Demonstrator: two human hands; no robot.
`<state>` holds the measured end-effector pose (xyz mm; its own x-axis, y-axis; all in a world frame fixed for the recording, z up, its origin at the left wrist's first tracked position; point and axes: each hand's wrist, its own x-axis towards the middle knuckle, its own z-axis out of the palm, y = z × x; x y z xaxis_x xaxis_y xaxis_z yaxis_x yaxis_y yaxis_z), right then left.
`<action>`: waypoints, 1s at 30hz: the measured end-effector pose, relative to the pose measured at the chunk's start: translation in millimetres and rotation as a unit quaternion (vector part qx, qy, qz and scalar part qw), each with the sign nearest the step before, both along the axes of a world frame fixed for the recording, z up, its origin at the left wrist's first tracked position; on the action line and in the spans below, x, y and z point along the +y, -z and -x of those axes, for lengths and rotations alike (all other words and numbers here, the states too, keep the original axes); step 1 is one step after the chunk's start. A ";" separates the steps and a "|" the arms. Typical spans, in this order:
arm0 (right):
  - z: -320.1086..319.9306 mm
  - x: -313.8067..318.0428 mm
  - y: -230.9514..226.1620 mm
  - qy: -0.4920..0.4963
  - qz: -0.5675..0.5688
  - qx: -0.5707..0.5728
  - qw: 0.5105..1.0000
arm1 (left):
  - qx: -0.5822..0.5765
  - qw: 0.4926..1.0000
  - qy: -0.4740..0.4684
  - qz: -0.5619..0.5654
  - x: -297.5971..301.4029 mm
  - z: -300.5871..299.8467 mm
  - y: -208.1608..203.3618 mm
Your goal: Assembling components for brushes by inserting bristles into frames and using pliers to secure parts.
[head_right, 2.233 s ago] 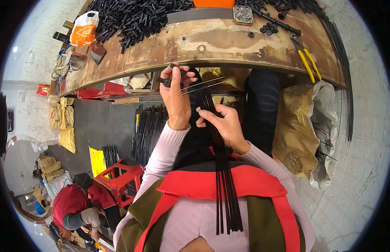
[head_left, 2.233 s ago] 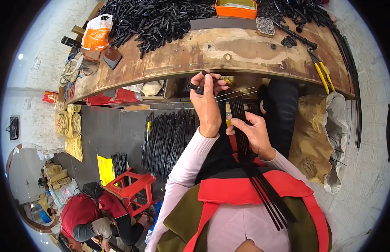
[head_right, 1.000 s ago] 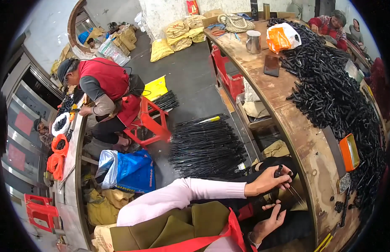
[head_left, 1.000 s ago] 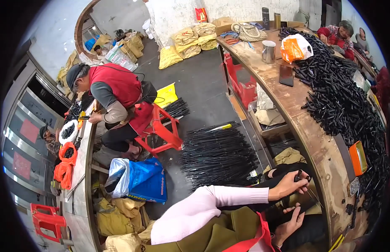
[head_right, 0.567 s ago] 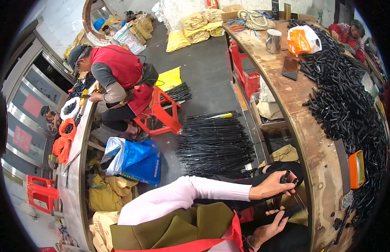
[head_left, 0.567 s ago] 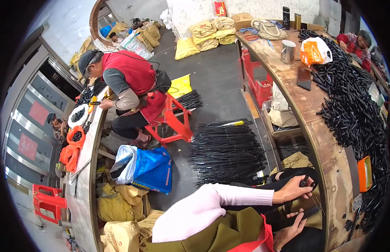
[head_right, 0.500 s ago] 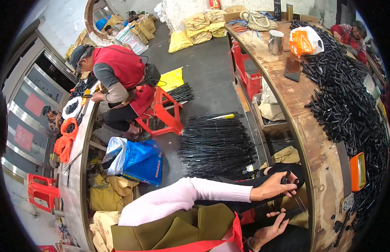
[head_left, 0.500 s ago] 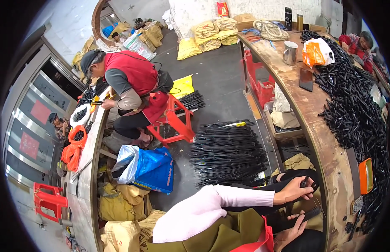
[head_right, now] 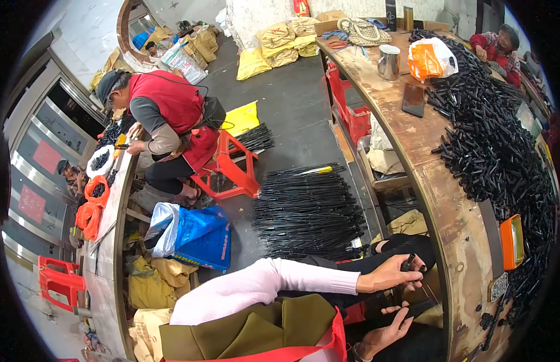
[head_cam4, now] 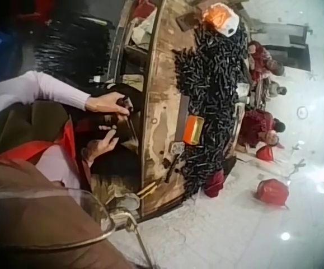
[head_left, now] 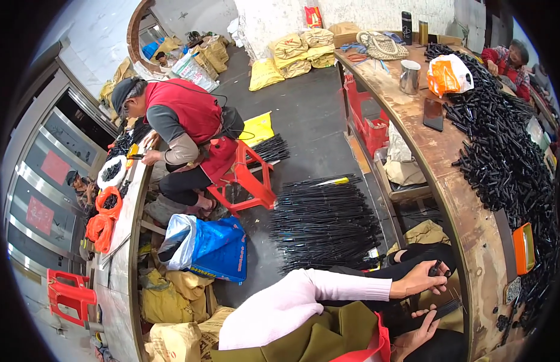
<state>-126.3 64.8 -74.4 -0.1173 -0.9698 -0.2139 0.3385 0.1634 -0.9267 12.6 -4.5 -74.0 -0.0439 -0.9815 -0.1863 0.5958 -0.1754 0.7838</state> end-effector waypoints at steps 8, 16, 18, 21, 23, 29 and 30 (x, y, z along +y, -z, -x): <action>0.1 10.2 -3.4 -0.011 0.002 -0.014 1.000 | -0.030 0.999 -0.013 -0.007 13.5 -0.8 2.1; -8.6 1.7 -11.5 0.029 0.013 -0.046 0.998 | -0.255 0.893 -0.342 0.144 -9.7 -121.4 -30.8; 1.1 -0.8 -20.3 -0.004 0.044 0.026 0.999 | -0.293 0.855 -0.397 0.159 -22.8 -143.2 -73.3; -8.7 1.5 -38.5 -0.040 0.062 0.056 0.996 | -0.223 0.854 -0.447 0.147 -17.3 -136.8 -91.7; -10.4 2.3 -32.9 -0.037 -0.009 -0.050 0.998 | -0.225 0.901 -0.354 0.112 -7.6 -114.5 -70.4; -0.9 13.5 -32.5 0.013 -0.038 -0.079 0.996 | -0.096 0.992 -0.061 0.063 3.9 -23.5 -20.6; -2.8 15.8 -35.7 0.013 -0.030 -0.077 0.996 | -0.083 0.994 -0.027 0.058 2.7 -15.8 -21.4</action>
